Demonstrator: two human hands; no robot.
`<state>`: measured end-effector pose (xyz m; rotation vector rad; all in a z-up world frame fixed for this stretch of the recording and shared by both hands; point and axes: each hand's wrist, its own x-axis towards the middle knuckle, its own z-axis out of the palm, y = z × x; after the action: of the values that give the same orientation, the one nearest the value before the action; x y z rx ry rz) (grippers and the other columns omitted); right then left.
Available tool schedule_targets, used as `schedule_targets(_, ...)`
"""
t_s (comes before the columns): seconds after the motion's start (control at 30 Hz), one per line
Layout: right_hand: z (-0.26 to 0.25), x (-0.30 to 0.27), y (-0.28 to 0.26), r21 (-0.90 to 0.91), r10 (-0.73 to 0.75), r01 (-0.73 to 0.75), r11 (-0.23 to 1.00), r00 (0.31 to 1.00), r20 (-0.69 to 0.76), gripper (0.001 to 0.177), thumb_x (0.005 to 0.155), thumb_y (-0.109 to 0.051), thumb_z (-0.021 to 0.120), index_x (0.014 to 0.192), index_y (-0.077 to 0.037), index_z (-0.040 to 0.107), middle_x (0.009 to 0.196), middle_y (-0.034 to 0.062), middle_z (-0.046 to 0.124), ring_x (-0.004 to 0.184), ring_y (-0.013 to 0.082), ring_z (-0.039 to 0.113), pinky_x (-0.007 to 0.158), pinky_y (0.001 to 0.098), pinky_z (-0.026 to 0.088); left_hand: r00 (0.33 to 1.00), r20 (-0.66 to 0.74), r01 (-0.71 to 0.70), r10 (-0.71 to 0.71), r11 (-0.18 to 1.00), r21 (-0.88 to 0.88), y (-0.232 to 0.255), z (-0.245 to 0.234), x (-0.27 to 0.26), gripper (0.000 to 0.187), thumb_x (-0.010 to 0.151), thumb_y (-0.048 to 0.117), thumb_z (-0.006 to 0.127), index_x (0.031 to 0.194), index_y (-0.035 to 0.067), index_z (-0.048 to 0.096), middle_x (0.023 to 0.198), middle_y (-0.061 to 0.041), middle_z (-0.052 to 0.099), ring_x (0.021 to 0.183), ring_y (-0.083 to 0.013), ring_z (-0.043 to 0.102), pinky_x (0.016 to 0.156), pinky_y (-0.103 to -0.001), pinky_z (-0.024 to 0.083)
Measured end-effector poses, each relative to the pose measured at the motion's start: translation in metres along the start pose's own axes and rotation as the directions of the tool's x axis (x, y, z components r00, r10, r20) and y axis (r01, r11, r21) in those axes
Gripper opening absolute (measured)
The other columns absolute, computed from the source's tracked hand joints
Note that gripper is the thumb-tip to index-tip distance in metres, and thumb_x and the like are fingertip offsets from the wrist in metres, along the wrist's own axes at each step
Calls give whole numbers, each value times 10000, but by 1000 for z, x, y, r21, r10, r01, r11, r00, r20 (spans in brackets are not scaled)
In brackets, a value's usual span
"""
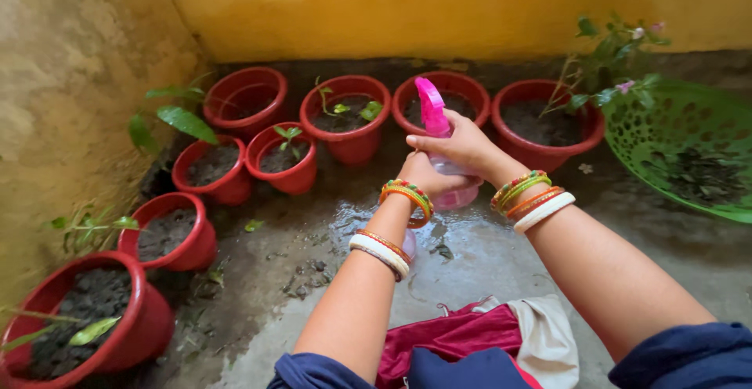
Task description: The person sprays water on a series of potted plants using a spray bottle.
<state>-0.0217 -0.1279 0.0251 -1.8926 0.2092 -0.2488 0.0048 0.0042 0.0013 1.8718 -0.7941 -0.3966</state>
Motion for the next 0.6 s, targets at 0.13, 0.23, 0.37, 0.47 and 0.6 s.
schedule_targets(0.13,20,21,-2,53,-44,42,998,998,37,620,758,-315,878,1254,-45,621,1049,56,719,918,118,670,824,319,571,999,-35,-10,10,1000,4,-7,-21,4,767,518,412,916,1178,76,716,1093,-81,779,1003,-211,761,896,-355,586)
schedule_targets(0.23,31,33,-6,-31,-27,28,999,999,24,601,779,-341,869,1260,-64,639,1071,43,728,942,108,669,842,303,556,996,-69,55,-58,998,-39,-13,-35,5,851,517,402,918,1255,88,632,1117,-91,765,1027,-217,744,908,-355,567)
schedule_targets(0.37,41,40,-14,-25,-40,42,999,996,83,604,785,-349,855,1268,-63,634,1067,58,729,938,120,670,835,312,566,993,-69,93,-97,994,-60,-18,-47,6,869,526,410,932,1253,60,608,1130,-103,763,1033,-222,748,918,-351,571)
schedule_targets(0.47,45,42,-16,-8,-43,44,999,994,99,613,773,-345,858,1274,-74,632,1079,55,726,944,121,672,835,311,566,995,-56,79,-83,995,-66,-19,-50,2,785,552,403,923,1206,37,688,1132,-104,773,1035,-213,752,919,-347,573)
schedule_targets(0.6,49,47,-14,40,-9,3,999,989,147,563,788,-343,842,1238,-78,633,1071,48,719,941,121,674,823,314,576,997,-23,69,-72,989,-130,-17,-55,-2,757,564,387,908,1204,37,709,1118,-93,784,1021,-192,754,900,-342,578)
